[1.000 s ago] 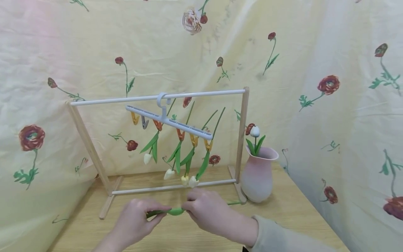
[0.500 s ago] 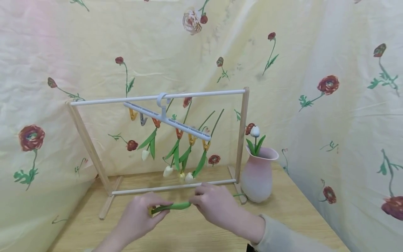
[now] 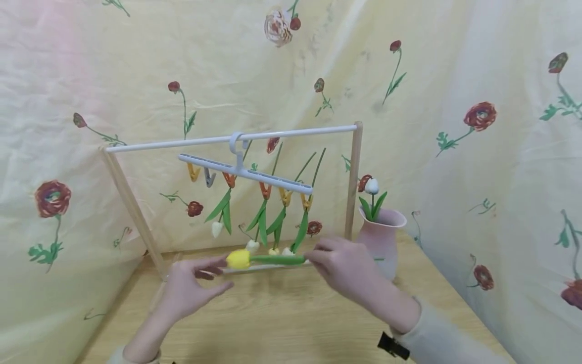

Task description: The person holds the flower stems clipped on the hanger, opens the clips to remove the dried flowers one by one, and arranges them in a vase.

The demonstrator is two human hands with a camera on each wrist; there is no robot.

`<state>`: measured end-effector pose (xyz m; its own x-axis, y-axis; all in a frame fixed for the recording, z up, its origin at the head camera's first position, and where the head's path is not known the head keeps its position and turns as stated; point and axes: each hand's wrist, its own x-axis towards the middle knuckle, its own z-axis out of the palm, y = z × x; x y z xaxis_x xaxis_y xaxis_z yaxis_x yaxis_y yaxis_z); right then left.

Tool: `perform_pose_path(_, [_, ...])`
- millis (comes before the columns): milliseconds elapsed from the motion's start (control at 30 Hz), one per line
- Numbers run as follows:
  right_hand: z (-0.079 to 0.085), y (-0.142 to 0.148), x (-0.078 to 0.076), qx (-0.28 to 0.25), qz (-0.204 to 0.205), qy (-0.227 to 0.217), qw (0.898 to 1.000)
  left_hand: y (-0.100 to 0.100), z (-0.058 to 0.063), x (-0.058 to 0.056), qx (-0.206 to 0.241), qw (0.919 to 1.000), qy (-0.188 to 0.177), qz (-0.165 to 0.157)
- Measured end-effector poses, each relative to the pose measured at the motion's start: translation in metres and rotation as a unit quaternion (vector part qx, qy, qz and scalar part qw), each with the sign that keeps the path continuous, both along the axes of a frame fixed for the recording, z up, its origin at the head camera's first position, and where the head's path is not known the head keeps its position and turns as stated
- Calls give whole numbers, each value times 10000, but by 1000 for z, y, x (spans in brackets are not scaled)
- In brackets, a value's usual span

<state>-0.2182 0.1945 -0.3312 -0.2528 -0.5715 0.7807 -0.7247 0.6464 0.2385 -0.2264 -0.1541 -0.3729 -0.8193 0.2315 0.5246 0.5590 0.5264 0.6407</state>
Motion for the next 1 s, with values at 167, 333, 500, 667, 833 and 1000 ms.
perform_pose_path(167, [29,28,-9,-559,96,371,9977,-10,0,-20,462,9948,355,831])
perform_pose_path(333, [54,57,-19,-1660,-130,466,9849,-19,-3,-39,938,9868,553,1199])
perform_pose_path(500, [69,81,-35,-2985,-504,466,9519,-22,-5,-55,1381,9774,551,1501])
perform_pose_path(667, [76,101,-56,-4006,-920,356,9109,-23,-7,-77,1653,9696,473,1740])
perform_pose_path(833, [77,118,-75,-4289,-1490,121,8909,-22,-12,-99,1838,9692,140,1634])
perform_pose_path(1000, [69,129,-88,-4321,-1792,-360,8831,-18,-17,-114,1810,9702,139,1602])
